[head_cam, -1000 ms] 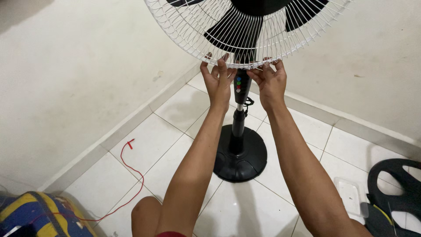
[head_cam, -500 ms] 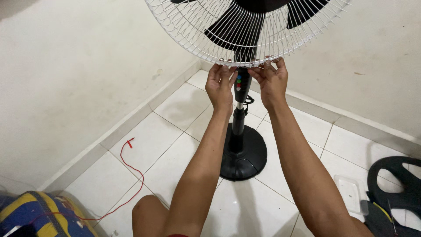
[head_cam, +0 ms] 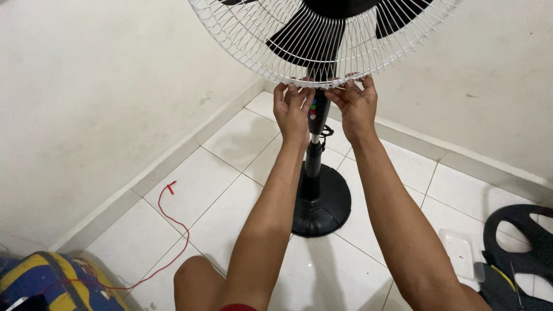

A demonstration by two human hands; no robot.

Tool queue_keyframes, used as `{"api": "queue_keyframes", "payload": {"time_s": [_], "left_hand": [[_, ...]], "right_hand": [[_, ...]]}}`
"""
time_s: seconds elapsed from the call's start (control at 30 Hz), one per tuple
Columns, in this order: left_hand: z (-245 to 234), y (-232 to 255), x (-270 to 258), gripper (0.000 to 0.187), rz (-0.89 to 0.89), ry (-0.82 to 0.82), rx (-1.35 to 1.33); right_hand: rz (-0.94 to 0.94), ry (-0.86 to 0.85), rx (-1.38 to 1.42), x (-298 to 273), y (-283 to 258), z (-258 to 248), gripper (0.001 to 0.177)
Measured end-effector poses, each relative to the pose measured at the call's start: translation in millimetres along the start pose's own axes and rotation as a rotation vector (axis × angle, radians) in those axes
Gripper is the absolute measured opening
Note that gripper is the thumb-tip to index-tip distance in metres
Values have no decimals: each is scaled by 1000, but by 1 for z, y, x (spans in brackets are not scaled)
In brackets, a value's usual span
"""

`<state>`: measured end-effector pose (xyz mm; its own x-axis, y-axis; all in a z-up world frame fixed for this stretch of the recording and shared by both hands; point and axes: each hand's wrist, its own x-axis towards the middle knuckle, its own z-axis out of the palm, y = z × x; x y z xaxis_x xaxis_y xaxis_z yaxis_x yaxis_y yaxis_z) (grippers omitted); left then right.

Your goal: The person assembles a standing electric fan by attaching the front wire cage to the fan head and securing it with a screw. They use a screwdriver to tighten the screw and adjust the cage alignment.

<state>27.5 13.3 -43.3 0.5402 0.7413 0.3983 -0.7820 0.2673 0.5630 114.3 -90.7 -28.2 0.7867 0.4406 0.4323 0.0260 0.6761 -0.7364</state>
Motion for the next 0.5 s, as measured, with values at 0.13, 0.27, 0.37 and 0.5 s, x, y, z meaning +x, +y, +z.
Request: {"api": "queue_keyframes", "payload": {"time_s": [0.13,0.27,0.37,0.5], "left_hand": [[5,-2,0,34,10,19,-12],[17,3,-4,33,77,159,131],[27,9,-10,30,117,296,202],[41,18,-14,28,147,378,282]], "right_hand": [[1,11,0,0,-2,1,29],[26,16,-5,0,-3,3,27],[15,27,13,-1,-1,3,25],[0,21,27,-1,-1,3,23]]}}
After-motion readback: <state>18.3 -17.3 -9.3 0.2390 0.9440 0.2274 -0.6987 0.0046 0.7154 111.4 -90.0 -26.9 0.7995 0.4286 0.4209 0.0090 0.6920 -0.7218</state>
